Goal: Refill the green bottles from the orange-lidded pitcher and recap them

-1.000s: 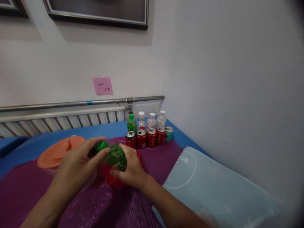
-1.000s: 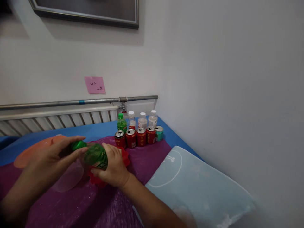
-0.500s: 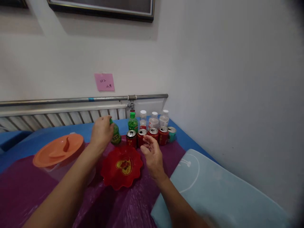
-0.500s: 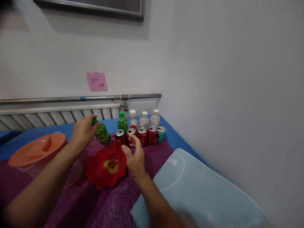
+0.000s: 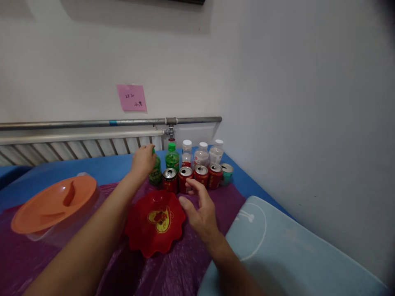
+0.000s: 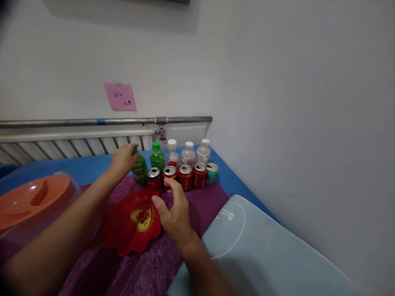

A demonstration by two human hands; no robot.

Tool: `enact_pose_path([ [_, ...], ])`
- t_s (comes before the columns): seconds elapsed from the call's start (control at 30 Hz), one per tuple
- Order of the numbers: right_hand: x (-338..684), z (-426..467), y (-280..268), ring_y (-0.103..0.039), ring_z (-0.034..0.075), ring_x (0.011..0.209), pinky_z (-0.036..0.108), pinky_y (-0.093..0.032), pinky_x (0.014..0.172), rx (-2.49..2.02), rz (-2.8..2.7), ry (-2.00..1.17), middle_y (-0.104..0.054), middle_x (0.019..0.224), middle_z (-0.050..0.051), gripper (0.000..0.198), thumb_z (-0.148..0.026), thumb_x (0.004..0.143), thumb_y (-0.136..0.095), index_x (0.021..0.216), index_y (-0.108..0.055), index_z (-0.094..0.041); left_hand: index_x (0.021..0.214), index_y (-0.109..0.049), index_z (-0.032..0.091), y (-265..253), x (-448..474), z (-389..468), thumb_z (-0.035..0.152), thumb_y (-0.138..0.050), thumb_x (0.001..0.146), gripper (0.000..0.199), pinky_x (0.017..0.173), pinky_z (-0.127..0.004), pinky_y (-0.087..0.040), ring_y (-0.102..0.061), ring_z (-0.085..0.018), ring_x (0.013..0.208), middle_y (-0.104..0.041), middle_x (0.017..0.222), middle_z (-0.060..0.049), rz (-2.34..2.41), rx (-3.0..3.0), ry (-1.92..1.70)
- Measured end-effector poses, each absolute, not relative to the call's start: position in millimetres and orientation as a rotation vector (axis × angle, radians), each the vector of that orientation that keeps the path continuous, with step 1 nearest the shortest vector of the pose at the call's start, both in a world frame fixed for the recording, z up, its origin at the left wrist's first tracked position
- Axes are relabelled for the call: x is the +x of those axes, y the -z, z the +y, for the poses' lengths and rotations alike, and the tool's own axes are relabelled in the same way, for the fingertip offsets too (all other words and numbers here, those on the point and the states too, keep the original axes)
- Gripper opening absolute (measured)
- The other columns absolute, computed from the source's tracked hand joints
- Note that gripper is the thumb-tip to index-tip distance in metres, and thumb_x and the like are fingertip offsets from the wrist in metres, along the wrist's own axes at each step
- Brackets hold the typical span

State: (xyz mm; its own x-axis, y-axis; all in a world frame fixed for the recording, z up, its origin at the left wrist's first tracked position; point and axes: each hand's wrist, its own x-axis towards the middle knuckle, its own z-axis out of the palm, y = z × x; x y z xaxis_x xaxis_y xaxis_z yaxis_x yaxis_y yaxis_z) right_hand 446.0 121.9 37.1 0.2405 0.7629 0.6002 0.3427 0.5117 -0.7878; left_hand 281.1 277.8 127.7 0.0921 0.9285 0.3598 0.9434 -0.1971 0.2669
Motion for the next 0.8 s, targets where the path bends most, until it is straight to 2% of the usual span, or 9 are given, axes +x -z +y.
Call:
enact_pose_path([
  [0.23,441.8,124.5,-35.8,-0.067,0.024,0.107,0.038,-0.057,0.090,-1.122,-1.389,-0.402,-0.069,0.121,0.011,0.041,-0.032,0.088,-0.065,0.126,-0.059,-0.021,0.151,-0.039,0.021,-123.3,277.9,285.1,0.027,-0.051,0.092,0.060,0.100,-0.047,-0.051,-0.065,-0.032,0.113,-0.067,0.121,-0.018,-2.040,-2.337,0.749],
  [0.37,443.3,127.6,-32.8,-0.067,0.024,0.106,0.039,-0.056,0.090,-1.133,-1.358,-0.383,-0.069,0.121,0.012,0.042,-0.033,0.087,-0.065,0.126,-0.059,-0.020,0.153,-0.032,0.015,-126.8,281.4,248.5,0.028,-0.053,0.092,0.067,0.102,-0.048,-0.050,-0.060,-0.034,0.120,-0.060,0.131,-0.022,-2.021,-2.255,0.949],
  [0.43,444.9,128.1,-31.3,-0.067,0.024,0.105,0.040,-0.056,0.091,-1.139,-1.333,-0.385,-0.069,0.120,0.012,0.042,-0.035,0.087,-0.064,0.126,-0.059,-0.020,0.150,-0.035,0.013,-124.8,275.3,202.7,0.030,-0.051,0.094,0.061,0.103,-0.043,-0.050,-0.062,-0.029,0.118,-0.061,0.131,-0.020,-1.923,-2.226,1.069],
  [0.5,445.4,127.5,-30.6,-0.068,0.024,0.103,0.042,-0.056,0.091,-1.159,-1.297,-0.406,-0.070,0.117,0.012,0.043,-0.039,0.087,-0.065,0.125,-0.060,-0.020,0.135,-0.052,0.019,-114.7,260.4,144.1,0.030,-0.051,0.096,0.041,0.092,-0.029,-0.055,-0.068,-0.018,0.100,-0.070,0.116,-0.009,-1.757,-2.268,1.155],
  [0.53,445.0,127.0,-30.6,-0.068,0.024,0.102,0.043,-0.056,0.091,-1.170,-1.277,-0.421,-0.070,0.116,0.012,0.043,-0.041,0.086,-0.066,0.124,-0.061,-0.020,0.124,-0.057,0.020,-105.8,249.2,114.7,0.027,-0.051,0.096,0.029,0.086,-0.025,-0.056,-0.070,-0.015,0.092,-0.073,0.106,-0.006,-1.469,-2.270,1.306],
  [0.6,442.3,125.8,-31.6,-0.069,0.025,0.100,0.045,-0.056,0.089,-1.186,-1.237,-0.455,-0.071,0.114,0.013,0.045,-0.045,0.085,-0.067,0.123,-0.062,-0.021,0.117,-0.058,0.023,-82.8,217.9,66.0,0.018,-0.055,0.094,0.024,0.081,-0.020,-0.054,-0.070,-0.011,0.087,-0.075,0.097,-0.001,-1.152,-2.281,1.291],
  [0.67,437.8,124.0,-34.5,-0.070,0.026,0.099,0.045,-0.057,0.089,-1.182,-1.219,-0.498,-0.071,0.113,0.013,0.046,-0.048,0.084,-0.067,0.121,-0.063,-0.021,0.104,-0.061,0.025,-59.5,172.6,39.0,0.020,-0.053,0.094,0.014,0.074,-0.017,-0.053,-0.070,-0.010,0.076,-0.075,0.085,0.002,-1.351,-2.121,1.206],
  [0.7,435.2,122.4,-36.9,-0.070,0.026,0.100,0.045,-0.057,0.089,-1.170,-1.222,-0.518,-0.072,0.113,0.013,0.045,-0.048,0.084,-0.068,0.120,-0.063,-0.021,0.099,-0.062,0.026,-50.2,145.1,33.9,0.030,-0.052,0.095,0.012,0.069,-0.017,-0.054,-0.069,-0.010,0.071,-0.074,0.084,0.003,-1.602,-1.980,1.139],
  [0.8,429.7,113.6,-46.0,-0.071,0.026,0.104,0.045,-0.057,0.091,-1.149,-1.272,-0.540,-0.073,0.112,0.012,0.041,-0.046,0.085,-0.067,0.117,-0.062,-0.021,0.100,-0.063,0.020,-34.3,57.2,42.7,0.045,-0.044,0.094,0.032,0.069,-0.031,-0.059,-0.070,-0.022,0.075,-0.074,0.092,-0.008,-2.167,-1.684,0.955],
])
